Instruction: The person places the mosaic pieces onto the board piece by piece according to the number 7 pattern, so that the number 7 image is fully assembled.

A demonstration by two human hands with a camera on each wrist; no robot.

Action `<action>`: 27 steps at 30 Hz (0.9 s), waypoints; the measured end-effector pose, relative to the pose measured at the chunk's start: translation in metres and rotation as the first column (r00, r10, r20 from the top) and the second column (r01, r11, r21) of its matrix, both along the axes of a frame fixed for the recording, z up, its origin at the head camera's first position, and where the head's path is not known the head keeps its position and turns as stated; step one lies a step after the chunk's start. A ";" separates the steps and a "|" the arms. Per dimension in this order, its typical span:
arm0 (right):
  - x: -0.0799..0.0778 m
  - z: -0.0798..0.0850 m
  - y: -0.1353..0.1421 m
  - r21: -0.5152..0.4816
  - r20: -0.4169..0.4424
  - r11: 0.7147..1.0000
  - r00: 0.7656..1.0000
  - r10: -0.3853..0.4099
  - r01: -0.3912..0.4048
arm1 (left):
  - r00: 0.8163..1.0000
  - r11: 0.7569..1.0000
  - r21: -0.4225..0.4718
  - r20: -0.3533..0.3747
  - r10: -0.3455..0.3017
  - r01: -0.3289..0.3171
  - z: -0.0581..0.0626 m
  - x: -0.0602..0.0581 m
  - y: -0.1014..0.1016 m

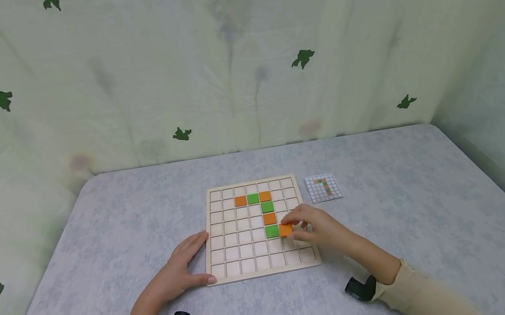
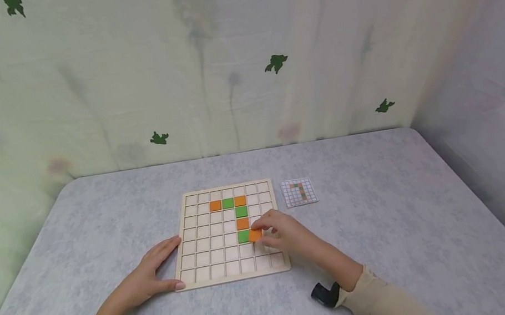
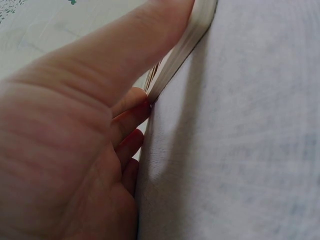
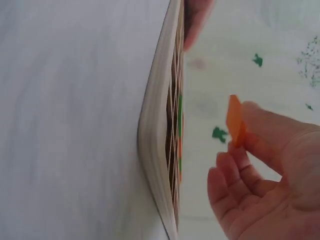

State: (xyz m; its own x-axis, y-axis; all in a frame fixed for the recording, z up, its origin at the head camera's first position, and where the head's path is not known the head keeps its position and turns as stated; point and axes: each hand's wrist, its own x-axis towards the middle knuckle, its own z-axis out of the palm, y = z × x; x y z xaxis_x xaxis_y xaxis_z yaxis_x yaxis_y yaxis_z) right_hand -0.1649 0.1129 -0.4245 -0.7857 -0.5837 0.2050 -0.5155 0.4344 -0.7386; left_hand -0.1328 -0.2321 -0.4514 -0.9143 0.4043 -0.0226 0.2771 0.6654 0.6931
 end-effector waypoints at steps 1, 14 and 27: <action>0.001 -0.002 -0.004 -0.001 0.013 1.000 1.000 0.005 -0.005 | 1.000 1.000 0.002 0.000 0.000 0.000 0.000 0.000 0.000; 0.008 -0.023 -0.027 0.087 -0.017 0.996 1.000 0.020 -0.018 | 1.000 1.000 -0.001 0.009 0.002 -0.002 0.000 0.001 -0.001; 0.013 -0.006 -0.023 0.150 0.050 0.989 0.999 -0.020 0.012 | 1.000 1.000 -0.008 0.029 -0.003 0.003 0.002 0.001 -0.002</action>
